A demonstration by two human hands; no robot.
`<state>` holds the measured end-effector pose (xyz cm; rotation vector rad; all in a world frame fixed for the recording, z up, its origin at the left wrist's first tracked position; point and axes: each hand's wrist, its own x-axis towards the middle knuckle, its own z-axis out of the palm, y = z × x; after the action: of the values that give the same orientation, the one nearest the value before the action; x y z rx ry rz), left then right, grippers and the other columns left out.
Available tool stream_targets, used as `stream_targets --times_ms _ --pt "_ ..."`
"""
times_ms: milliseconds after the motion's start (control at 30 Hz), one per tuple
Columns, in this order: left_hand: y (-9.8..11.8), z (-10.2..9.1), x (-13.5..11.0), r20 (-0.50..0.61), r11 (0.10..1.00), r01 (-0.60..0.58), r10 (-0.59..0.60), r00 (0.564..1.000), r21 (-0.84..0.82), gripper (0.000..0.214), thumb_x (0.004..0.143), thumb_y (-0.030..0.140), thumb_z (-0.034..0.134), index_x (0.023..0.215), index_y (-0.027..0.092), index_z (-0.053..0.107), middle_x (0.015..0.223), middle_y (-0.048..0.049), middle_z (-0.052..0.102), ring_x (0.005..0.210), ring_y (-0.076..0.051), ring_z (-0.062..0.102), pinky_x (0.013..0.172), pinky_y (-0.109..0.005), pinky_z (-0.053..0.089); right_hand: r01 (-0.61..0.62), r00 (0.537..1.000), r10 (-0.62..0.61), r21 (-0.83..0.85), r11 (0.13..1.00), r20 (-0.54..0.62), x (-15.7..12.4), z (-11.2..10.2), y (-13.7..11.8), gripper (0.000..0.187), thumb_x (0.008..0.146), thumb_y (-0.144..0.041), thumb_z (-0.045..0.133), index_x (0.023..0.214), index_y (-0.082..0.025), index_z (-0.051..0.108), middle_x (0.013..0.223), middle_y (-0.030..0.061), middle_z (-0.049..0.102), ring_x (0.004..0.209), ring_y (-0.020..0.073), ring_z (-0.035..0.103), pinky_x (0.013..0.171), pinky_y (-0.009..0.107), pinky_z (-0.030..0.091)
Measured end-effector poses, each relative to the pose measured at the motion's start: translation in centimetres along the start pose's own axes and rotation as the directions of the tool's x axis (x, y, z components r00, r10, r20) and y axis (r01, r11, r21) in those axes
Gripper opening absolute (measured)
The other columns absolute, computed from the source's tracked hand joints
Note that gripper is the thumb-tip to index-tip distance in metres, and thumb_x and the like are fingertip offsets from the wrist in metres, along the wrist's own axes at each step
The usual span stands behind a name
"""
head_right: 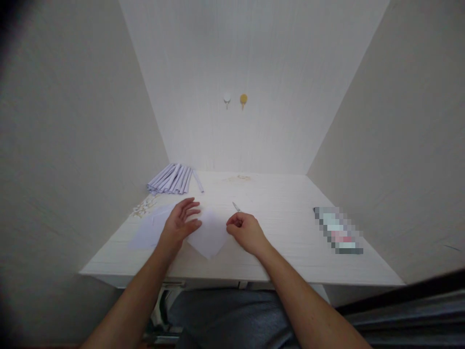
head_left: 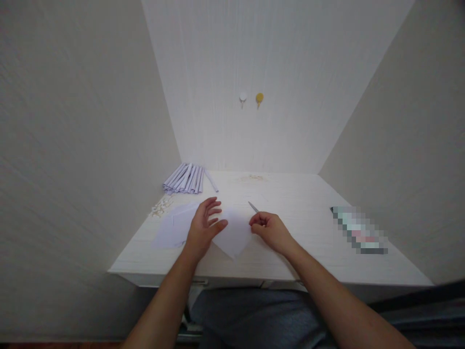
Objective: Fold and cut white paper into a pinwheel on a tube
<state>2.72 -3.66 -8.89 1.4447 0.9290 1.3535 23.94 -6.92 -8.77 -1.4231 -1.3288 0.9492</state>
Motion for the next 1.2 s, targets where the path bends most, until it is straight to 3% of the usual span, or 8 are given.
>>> stream_targets --times_ms 67,133,233,333,667,833,967,1200 --pt "1.3 -0.1 0.2 0.082 0.933 -0.19 0.172 0.982 0.305 0.047 0.072 0.026 0.075 0.117 0.023 0.063 0.123 -0.0105 0.065 0.113 -0.026 0.06 0.097 -0.042 0.047 0.009 0.999 -0.008 -0.048 0.999 0.036 0.0 0.0 -0.1 0.007 0.061 -0.016 0.066 0.066 -0.02 0.07 0.058 -0.0021 0.064 0.055 0.0135 0.052 0.053 0.025 0.036" --pt "2.6 0.2 0.2 0.284 0.765 -0.403 0.294 0.913 0.502 0.023 0.074 0.02 0.072 0.097 0.023 0.069 0.111 -0.0083 0.069 0.114 -0.028 0.058 0.103 -0.046 0.041 0.031 0.998 -0.026 -0.076 0.997 0.058 -0.1 0.1 -0.3 0.01 0.062 -0.015 0.067 0.069 -0.02 0.071 0.062 -0.0016 0.066 0.057 0.0142 0.054 0.055 0.026 0.038" --pt "3.8 1.0 0.0 0.479 0.626 -0.535 0.277 0.833 0.567 0.025 0.075 0.02 0.073 0.099 0.024 0.069 0.11 -0.0067 0.07 0.109 -0.028 0.059 0.101 -0.045 0.041 0.067 0.996 -0.06 -0.095 0.993 0.066 -0.3 0.3 -0.5 0.012 0.064 -0.015 0.066 0.072 -0.021 0.072 0.068 -0.0007 0.07 0.061 0.0153 0.057 0.059 0.027 0.041" --pt "3.7 1.6 0.0 0.567 0.585 -0.59 0.252 0.784 0.557 0.024 0.077 0.021 0.072 0.1 0.023 0.067 0.109 -0.0058 0.071 0.107 -0.027 0.059 0.1 -0.044 0.041 0.087 0.994 -0.081 -0.09 0.992 0.068 -0.4 0.5 -0.7 0.012 0.065 -0.015 0.064 0.073 -0.021 0.071 0.072 0.0001 0.071 0.063 0.0157 0.058 0.062 0.028 0.043" --pt "2.6 1.5 1.0 0.559 0.668 -0.476 0.108 0.822 0.571 0.011 0.08 0.022 0.067 0.091 0.023 0.071 0.09 -0.0039 0.073 0.092 -0.025 0.06 0.087 -0.041 0.042 0.103 0.991 -0.101 -0.015 0.995 0.086 -0.2 0.7 -1.1 0.009 0.067 -0.016 0.064 0.074 -0.02 0.068 0.073 0.0 0.071 0.064 0.0149 0.062 0.062 0.027 0.045" --pt "3.6 1.0 1.8 0.467 0.802 -0.26 -0.026 0.884 0.538 0.011 0.082 0.028 0.063 0.084 0.021 0.071 0.086 -0.0052 0.073 0.084 -0.023 0.063 0.077 -0.034 0.046 0.139 0.986 -0.137 -0.012 0.99 0.095 0.6 0.9 -2.6 0.009 0.068 -0.018 0.065 0.075 -0.02 0.069 0.067 -0.002 0.067 0.058 0.0127 0.056 0.056 0.025 0.041" --pt "5.4 0.8 2.8 0.459 0.822 -0.221 -0.055 0.887 0.525 0.014 0.083 0.028 0.06 0.082 0.019 0.071 0.083 -0.0037 0.074 0.08 -0.02 0.066 0.072 -0.029 0.048 0.174 0.978 -0.173 -0.003 0.985 0.12 1.2 0.8 -4.3 0.007 0.067 -0.017 0.068 0.074 -0.019 0.07 0.063 -0.0026 0.065 0.058 0.0131 0.056 0.056 0.025 0.042" --pt "8.3 0.7 3.8 0.386 0.788 -0.208 -0.041 0.921 0.58 0.01 0.081 0.021 0.059 0.08 0.018 0.069 0.079 -0.0049 0.073 0.076 -0.02 0.065 0.071 -0.031 0.046 0.2 0.978 -0.205 0.088 0.976 0.041 2.0 -0.8 -7.2 0.027 0.07 -0.011 0.064 0.094 -0.019 0.073 0.097 0.0074 0.078 0.088 0.0185 0.071 0.085 0.034 0.052"
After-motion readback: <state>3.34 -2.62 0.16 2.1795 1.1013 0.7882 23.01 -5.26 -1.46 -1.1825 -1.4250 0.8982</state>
